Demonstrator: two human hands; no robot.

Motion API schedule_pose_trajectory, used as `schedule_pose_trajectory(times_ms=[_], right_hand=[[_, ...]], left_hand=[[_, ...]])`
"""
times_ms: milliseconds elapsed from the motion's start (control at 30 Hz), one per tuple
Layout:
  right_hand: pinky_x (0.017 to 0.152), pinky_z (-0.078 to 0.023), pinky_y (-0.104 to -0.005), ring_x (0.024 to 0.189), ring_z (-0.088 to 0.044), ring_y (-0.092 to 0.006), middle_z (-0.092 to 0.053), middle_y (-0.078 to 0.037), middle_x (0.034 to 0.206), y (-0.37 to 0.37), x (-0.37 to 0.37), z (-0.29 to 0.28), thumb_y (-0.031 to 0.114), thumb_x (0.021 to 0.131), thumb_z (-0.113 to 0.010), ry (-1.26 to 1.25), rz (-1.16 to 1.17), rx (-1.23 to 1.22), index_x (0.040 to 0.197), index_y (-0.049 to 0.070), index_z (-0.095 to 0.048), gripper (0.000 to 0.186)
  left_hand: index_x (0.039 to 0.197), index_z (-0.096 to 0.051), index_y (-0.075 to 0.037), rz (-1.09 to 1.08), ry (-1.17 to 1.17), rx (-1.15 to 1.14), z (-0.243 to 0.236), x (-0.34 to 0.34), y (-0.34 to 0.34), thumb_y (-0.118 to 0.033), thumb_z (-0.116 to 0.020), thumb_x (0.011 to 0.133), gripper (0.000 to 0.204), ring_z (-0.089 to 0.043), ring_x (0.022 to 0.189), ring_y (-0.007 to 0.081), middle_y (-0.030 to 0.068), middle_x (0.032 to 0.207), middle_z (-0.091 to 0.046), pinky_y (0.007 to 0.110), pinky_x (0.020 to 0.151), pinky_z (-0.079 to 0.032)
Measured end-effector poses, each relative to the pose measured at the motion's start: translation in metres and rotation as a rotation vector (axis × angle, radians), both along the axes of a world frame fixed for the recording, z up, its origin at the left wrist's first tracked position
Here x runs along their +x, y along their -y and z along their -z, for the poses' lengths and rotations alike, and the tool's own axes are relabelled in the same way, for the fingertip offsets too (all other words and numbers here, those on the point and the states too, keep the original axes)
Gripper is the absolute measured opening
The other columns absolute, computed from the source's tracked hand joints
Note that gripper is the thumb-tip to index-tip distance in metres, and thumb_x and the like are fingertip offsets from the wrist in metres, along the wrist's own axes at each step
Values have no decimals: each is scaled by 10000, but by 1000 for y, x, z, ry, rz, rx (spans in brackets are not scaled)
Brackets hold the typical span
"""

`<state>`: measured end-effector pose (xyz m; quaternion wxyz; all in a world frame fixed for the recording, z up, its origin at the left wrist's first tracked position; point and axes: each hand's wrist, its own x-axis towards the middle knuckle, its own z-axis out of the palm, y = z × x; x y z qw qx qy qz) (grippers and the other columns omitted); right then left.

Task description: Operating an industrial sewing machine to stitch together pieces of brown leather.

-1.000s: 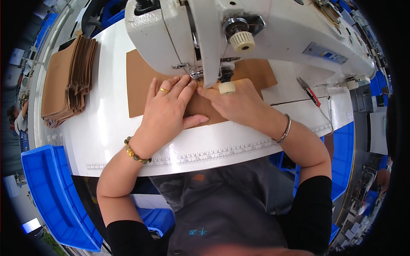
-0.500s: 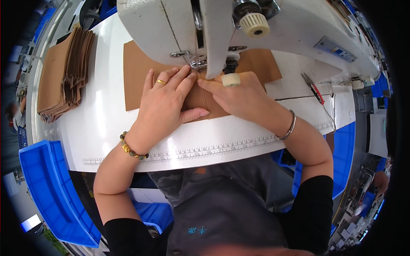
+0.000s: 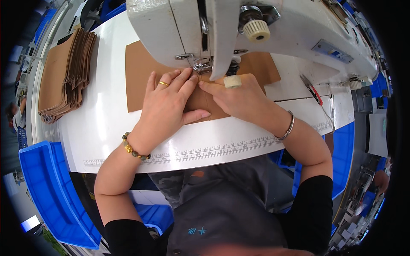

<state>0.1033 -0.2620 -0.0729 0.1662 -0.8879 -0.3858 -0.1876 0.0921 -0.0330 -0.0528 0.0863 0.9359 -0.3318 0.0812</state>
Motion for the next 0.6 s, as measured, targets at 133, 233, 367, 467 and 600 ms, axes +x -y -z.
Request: schedule_pose_trajectory(times_ms=[133, 233, 367, 467, 600], right_hand=[[509, -528, -337, 594, -690, -219, -651, -45, 674, -1, 0, -1, 160, 847, -675, -1, 2, 16, 1005, 120, -716, 168], [509, -528, -336, 596, -690, -218, -649, -44, 671, 0, 3, 3, 161, 848, -674, 39, -6, 12, 1001, 120, -712, 163], [508, -528, -335, 592, -688, -220, -650, -43, 672, 0, 2, 2, 160, 849, -672, 33, 7, -25, 997, 120, -709, 158], [504, -525, -334, 591, -686, -220, -651, -42, 674, 0, 2, 2, 160, 847, -674, 17, 11, -36, 995, 121, -704, 156], [505, -524, -338, 600, -687, -219, -652, -42, 687, 0, 2, 3, 164, 845, -676, 16, 12, -5, 987, 126, -712, 151]], left_hand=[[1364, -632, -35, -5, -1, 2, 0, 0, -1, -650, -700, 814, 828, -535, 1329, 316, 111, 1449, -604, 636, 1140, -346], [1366, -631, -36, -6, 10, 13, -1, 1, 0, -664, -686, 817, 835, -534, 1331, 315, 109, 1445, -607, 634, 1141, -343], [1368, -631, -38, -9, 12, 15, 0, 2, 0, -680, -673, 816, 848, -533, 1333, 313, 108, 1438, -611, 633, 1143, -339], [1366, -632, -38, -14, 7, 16, 0, 1, 0, -681, -673, 818, 846, -533, 1334, 314, 110, 1435, -612, 632, 1145, -337], [1368, -629, -40, -17, -1, 7, 0, 2, 0, -682, -672, 821, 844, -532, 1335, 313, 111, 1434, -612, 633, 1146, -335]])
